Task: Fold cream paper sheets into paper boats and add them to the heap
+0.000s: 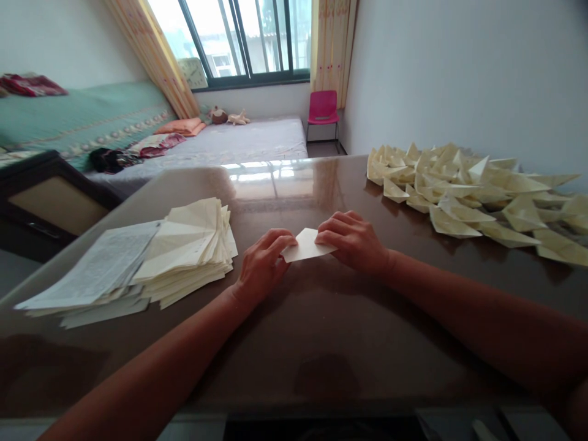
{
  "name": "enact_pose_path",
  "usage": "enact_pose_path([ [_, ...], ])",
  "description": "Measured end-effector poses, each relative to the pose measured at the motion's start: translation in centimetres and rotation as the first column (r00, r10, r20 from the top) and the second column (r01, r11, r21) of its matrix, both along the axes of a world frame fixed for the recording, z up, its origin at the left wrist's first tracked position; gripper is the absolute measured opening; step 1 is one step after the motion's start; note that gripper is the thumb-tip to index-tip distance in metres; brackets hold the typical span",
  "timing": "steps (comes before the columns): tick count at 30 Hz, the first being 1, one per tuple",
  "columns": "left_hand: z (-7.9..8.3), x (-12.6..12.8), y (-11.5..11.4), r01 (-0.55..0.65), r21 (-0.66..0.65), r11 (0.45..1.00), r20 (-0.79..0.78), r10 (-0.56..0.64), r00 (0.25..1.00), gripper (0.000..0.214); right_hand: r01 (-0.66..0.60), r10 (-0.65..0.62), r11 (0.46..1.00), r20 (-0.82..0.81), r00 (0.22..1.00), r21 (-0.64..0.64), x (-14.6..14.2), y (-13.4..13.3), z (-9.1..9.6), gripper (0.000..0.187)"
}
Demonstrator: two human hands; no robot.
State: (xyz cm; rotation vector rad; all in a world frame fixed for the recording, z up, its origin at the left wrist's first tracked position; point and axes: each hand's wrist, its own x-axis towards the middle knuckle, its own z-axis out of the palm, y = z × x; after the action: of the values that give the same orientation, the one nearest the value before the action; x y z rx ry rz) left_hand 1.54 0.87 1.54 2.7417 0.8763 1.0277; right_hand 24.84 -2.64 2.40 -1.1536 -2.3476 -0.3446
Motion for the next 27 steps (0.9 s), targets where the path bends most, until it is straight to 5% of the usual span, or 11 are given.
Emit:
enact_pose_path([
  [5,-0.7,0.1,0.3,0.052,0.18,0.982,-0.259,-0.003,0.966,0.018,0.071,-0.049,0.994,0.24,0.969,-0.083,-0.4,0.1,-0.7,0.015],
  [13,-0.9,0.3,0.3,0.065,0.026,0.998,-0.4,-0.049,0.915,0.025,0.098,0.028,0.925,0.324,0.946,-0.367,0.2,-0.1,1.3,0.01],
  [23,-1.1,0.5,0.8,-0.028,-0.171,0.985,-0.306,-0.027,0.952,0.028,-0.063,0.04,0.668,-0.049,0.998,-0.741,2.9,2.0,1.0,0.021],
  [25,-1.1,0.4,0.8,-0.006,-0.197,0.98,-0.298,-0.054,0.953,0.026,-0.039,0.04,0.712,-0.014,0.999,-0.701,2.5,1.7,1.0,0.02],
  [27,-1.0,0.2,0.8,0.027,-0.213,0.977,-0.289,-0.089,0.953,0.023,-0.013,0.052,0.81,0.05,0.997,-0.586,1.7,1.1,1.1,0.023],
])
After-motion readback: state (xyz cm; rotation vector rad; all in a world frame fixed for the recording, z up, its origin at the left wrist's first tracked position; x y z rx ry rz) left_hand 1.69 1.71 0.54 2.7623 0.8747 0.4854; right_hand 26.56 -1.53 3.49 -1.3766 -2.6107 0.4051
